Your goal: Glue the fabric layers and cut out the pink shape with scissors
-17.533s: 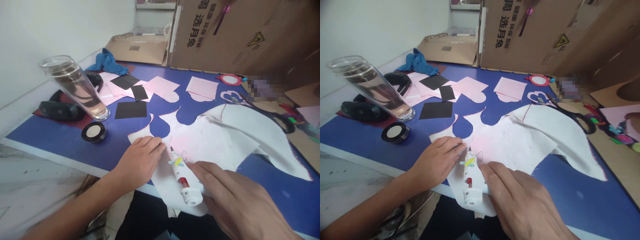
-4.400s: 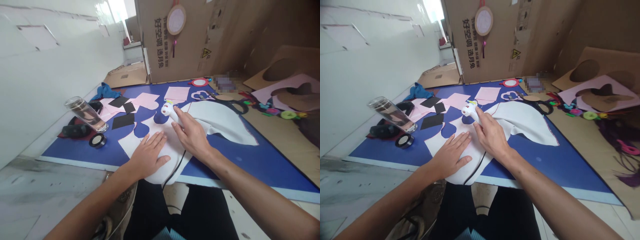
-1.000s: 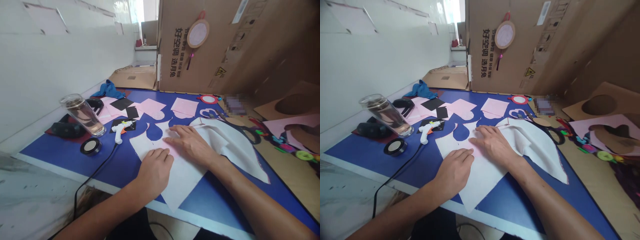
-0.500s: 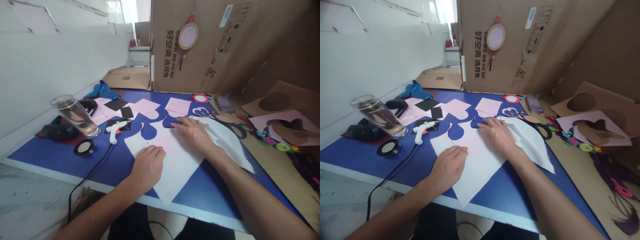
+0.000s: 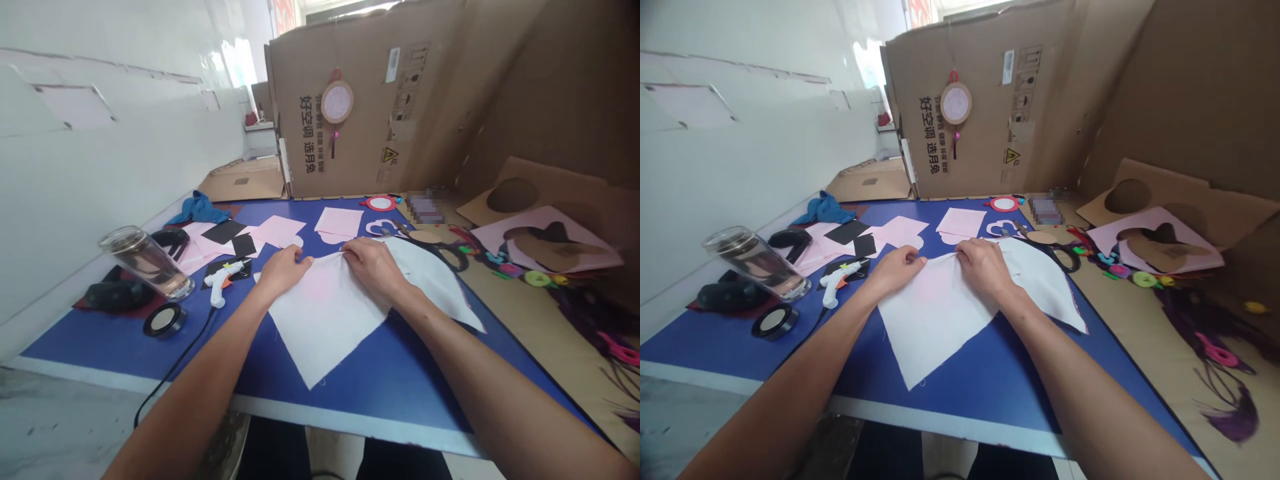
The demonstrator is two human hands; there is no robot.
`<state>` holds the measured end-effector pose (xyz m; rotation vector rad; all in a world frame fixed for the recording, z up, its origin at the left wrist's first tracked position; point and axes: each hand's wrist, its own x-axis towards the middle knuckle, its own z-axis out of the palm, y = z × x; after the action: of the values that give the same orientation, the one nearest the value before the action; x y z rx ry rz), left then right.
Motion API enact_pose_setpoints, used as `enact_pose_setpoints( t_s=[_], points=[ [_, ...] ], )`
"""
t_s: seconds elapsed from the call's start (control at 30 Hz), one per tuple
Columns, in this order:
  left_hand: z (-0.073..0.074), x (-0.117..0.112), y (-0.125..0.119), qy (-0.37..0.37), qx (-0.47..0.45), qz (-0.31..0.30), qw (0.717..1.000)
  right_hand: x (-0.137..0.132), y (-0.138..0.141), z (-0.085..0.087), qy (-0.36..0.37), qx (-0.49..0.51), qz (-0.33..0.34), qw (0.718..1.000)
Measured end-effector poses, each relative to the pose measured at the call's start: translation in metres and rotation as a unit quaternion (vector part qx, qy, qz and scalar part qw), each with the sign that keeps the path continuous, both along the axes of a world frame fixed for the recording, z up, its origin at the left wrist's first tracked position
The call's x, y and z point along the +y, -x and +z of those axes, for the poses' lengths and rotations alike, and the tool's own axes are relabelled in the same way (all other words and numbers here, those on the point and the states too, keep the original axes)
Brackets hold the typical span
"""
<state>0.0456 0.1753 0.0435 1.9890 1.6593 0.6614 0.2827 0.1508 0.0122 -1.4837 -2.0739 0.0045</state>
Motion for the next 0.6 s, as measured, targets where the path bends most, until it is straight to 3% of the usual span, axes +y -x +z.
enact_pose_setpoints(
  t_s=[0.13, 0.37, 0.5, 0.6],
  points=[
    [0.002, 0.014, -0.008, 0.071, -0.063, -0.045, 0.994, 0.002, -0.008, 0.002, -0.017, 0.059, -0.009, 0.998],
    [-0.009, 0.01, -0.002, 0.177, -0.2, -0.086, 0.96, -0.001, -0.012, 0.004, -0.032, 0.118, -0.014, 0.992],
    [-0.008, 0.01, 0.004, 0.245, -0.311, -0.097, 0.913, -0.006, -0.011, 0.01, -0.051, 0.146, -0.024, 0.988],
    [-0.005, 0.01, 0.006, 0.285, -0.389, -0.102, 0.87, -0.014, -0.008, 0.018, -0.075, 0.223, -0.045, 0.971]
  ],
)
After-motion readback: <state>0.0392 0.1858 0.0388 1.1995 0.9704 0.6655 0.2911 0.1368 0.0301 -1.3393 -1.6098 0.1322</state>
